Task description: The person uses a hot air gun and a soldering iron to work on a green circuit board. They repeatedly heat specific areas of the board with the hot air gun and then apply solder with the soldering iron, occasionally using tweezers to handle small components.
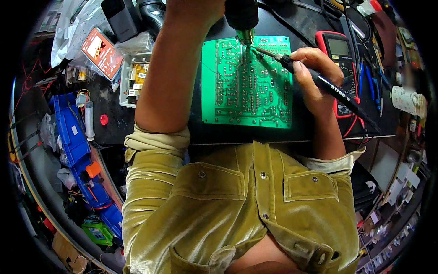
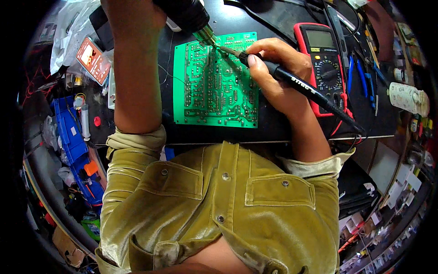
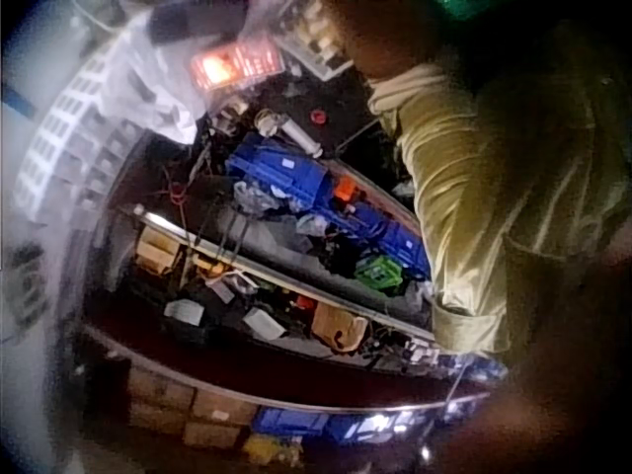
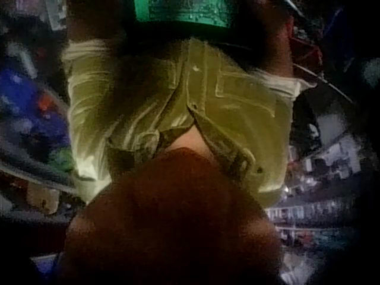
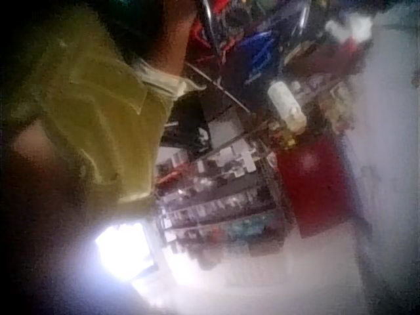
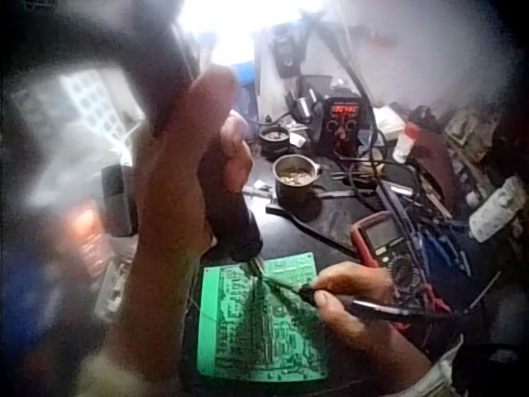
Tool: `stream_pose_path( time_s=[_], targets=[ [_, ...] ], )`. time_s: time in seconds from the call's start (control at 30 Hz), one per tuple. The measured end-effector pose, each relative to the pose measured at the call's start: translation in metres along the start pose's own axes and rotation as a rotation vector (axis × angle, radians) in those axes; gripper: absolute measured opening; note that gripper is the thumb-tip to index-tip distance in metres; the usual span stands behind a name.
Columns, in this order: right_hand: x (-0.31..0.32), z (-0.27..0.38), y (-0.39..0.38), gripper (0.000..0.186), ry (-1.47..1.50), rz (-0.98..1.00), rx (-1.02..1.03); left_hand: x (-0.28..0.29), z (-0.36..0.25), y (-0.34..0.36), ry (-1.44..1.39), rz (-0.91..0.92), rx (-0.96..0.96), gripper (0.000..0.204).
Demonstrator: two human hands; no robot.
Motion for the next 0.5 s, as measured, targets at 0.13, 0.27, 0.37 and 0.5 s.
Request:
stream_pose_path(
  time_s=[0.13, 0.27, 0.37, 0.5],
  targets=[
    [-0.001, 0.001, 0.004, 0.009, 0.022, -0.026, 0.018, 0.004, -0.001, 0.001, -0.014, 0.022, -0.041, 0.027],
    [-0.002, -0.002, 0.008, 0.008, 0.072, -0.044, -0.028, 0.008, 0.006, 0.003, 0.02, 0.035, -0.05, 0.028],
    [-0.006, 0.001, 0.012, 0.006, 0.0, -0.025, 0.004, 0.011, 0.008, 0.004, 0.076, 0.012, 0.008, 0.03],
    [-0.009, 0.0, 0.014, 0.004, 0.004, -0.034, -0.049, 0.013, 0.01, 0.006, 0.06, -0.042, 0.042, 0.032]
  ],
)
Point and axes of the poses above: each hand's wrist, its own y-axis towards the middle knuckle, its own x-axis out of the back of the hand, z = x × y, the point moved 6 cm from there along y, towards the middle knuckle, and after that the axes turned 4 degrees about z, right-handed, at the moved point
